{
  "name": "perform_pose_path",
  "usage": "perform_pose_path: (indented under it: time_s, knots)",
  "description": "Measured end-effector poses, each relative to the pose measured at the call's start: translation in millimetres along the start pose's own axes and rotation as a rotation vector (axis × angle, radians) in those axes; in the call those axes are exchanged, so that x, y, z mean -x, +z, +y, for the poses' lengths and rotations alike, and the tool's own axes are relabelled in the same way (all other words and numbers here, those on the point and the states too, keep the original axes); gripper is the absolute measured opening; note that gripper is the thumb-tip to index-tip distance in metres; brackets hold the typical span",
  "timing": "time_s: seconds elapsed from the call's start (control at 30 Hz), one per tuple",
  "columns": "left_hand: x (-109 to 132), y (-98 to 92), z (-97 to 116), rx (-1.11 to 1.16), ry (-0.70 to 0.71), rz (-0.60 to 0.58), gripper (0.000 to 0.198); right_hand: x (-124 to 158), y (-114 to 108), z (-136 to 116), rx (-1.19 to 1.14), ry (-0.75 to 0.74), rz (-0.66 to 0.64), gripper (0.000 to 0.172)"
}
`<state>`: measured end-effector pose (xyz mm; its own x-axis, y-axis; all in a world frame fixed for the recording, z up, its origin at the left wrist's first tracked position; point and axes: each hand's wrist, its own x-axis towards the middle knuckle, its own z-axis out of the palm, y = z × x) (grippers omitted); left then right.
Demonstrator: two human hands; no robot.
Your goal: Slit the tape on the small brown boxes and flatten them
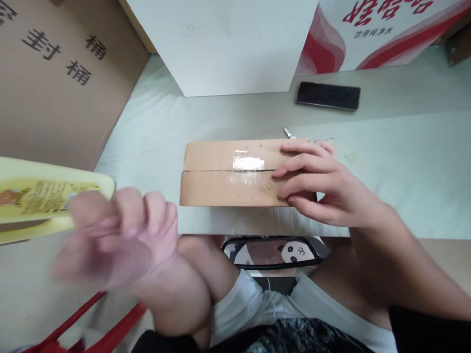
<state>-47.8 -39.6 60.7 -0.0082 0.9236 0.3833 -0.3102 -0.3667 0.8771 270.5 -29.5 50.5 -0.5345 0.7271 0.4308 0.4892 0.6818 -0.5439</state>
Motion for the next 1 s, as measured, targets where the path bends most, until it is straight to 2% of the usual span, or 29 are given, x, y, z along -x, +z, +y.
perform_pose_path:
  time_s: [0.03,0.07,0.1,0.2,0.23,0.3,0.4,0.47,0.5,0.53,0.6,0.67,0.7,0.77,0.87,0.93,1.0]
  knots:
    - [-7,4.8,-10,-0.100,0.088,0.122,0.003,0,2,1,0.042,0.001,0.026,0.018]
    - [-12,9.7,-20,-0.221,0.221,0.240,0.012,0,3,2,0.088,0.008,0.051,0.024]
    - [-15,13.9,-29,-0.330,0.258,0.282,0.016,0,4,3,0.131,0.020,0.074,0.033]
    - [-13,17.1,-48,-0.661,0.130,0.119,0.017,2,6,6,0.175,0.046,0.092,0.046]
    - [-10,15.5,-51,-0.723,0.078,0.053,0.018,2,6,7,0.149,0.049,0.101,0.046]
    - [-6,11.1,-53,-0.771,0.031,-0.008,0.021,3,7,11,0.079,0.103,0.186,0.039]
    - [-5,6.9,-54,-0.778,0.040,-0.005,0.022,6,11,26,0.027,0.342,0.430,0.030]
    - [-6,6.8,-54,-0.788,0.048,-0.004,0.022,8,12,38,0.123,0.546,0.501,0.030]
    - [-7,7.2,-54,-0.793,0.048,-0.005,0.023,9,12,44,0.214,0.662,0.458,0.031]
    - [-7,7.7,-55,-0.798,0.046,-0.004,0.023,10,11,49,0.317,0.784,0.361,0.033]
    - [-7,8.2,-55,-0.812,0.034,0.000,0.025,12,10,55,0.466,0.984,0.054,0.041]
    - [-7,8.0,-55,-0.825,0.025,0.000,0.026,12,8,57,0.514,1.062,-0.232,0.044]
    - [-7,7.7,-54,-0.830,0.024,-0.004,0.027,12,8,58,0.517,1.070,-0.318,0.041]
    - [-6,7.1,-55,-0.832,0.033,-0.009,0.026,10,8,58,0.531,1.065,-0.368,0.031]
    - [-6,6.9,-55,-0.808,0.047,-0.007,0.024,9,6,60,0.530,1.046,-0.239,0.023]
    - [-6,7.2,-56,-0.788,0.049,-0.006,0.023,8,1,61,0.493,1.041,-0.049,0.022]
    - [-6,7.3,-56,-0.781,0.055,-0.007,0.022,7,-6,59,0.379,1.061,0.208,0.020]
